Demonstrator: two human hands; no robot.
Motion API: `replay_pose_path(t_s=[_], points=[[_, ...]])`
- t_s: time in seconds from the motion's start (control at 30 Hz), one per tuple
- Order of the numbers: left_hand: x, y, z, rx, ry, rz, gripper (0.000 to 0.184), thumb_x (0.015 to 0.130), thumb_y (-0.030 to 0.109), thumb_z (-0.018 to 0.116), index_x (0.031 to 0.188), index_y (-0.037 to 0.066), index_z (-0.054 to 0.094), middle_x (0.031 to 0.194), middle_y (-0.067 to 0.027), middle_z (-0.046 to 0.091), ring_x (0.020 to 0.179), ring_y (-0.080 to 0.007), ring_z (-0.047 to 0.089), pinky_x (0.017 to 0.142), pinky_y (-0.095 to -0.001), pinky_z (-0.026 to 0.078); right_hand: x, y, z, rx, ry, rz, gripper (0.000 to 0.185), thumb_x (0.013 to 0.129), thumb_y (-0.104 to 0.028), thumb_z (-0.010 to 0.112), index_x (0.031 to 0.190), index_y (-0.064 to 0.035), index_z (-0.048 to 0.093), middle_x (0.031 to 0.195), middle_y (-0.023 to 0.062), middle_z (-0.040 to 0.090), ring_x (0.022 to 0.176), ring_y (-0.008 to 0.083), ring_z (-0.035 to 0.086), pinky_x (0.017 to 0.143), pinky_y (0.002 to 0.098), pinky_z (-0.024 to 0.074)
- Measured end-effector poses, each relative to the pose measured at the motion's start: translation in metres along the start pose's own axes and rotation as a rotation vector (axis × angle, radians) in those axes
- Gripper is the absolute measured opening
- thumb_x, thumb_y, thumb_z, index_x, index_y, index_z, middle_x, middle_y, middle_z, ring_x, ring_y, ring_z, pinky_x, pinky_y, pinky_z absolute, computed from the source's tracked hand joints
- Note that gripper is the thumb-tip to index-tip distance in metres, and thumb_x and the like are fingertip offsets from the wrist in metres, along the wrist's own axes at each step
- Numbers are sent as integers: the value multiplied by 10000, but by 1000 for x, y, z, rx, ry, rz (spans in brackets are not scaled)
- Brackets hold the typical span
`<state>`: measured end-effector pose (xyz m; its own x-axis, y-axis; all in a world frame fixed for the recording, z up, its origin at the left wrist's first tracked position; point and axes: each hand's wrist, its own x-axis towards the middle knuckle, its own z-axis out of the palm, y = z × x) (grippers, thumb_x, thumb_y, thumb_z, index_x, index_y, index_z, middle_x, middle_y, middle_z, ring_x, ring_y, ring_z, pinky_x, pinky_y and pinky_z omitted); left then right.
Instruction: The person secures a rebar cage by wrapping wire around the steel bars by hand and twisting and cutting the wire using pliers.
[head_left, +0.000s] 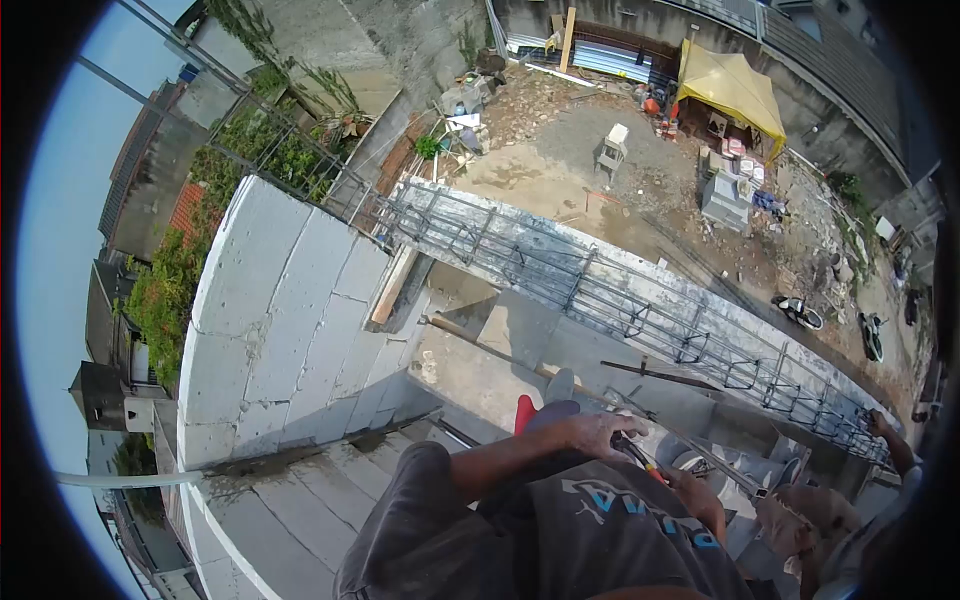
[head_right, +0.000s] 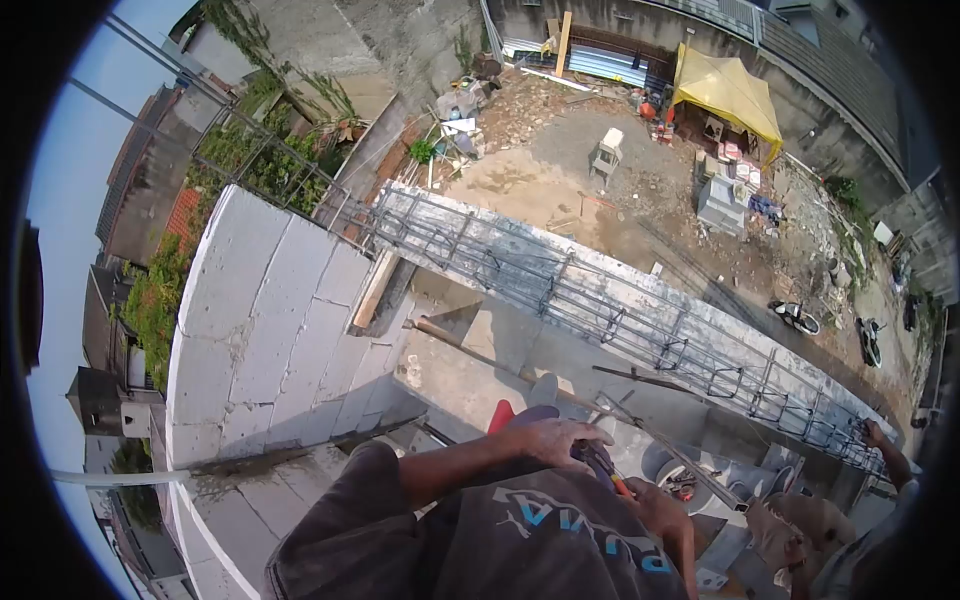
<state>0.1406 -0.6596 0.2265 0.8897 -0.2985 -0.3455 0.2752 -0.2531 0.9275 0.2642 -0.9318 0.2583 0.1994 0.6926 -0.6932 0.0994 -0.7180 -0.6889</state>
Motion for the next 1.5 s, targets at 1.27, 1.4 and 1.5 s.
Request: replay_pose_path(t_s=[1.27,1.4,1.5], points=[[-36,-61,126,-1622,1621,165,323,1031,417,449,923,125,534,786,-27,560,824,-247,668,716,-407,537,11,-74,-83,-313,-646,-303,322,857,-244,711,1107,-50,649,1208,85,622,1060,172,575,924,324,444],[-22,-19,111,-1583,1543,282,334,1041,402,419,992,103,559,822,-64,584,828,-279,662,750,-432,543,9,-112,-62,-252,-537,-728,396,838,-346,754,1073,-50,634,1327,111,532,1243,269,488,1024,399,387],[-20,18,105,-1483,1274,261,344,1054,395,390,1087,86,537,1015,-83,594,990,-271,640,893,-435,525,21,-118,-34,-290,-286,-869,401,838,-334,758,1077,-44,620,1374,143,482,1278,292,457,1055,425,364]])
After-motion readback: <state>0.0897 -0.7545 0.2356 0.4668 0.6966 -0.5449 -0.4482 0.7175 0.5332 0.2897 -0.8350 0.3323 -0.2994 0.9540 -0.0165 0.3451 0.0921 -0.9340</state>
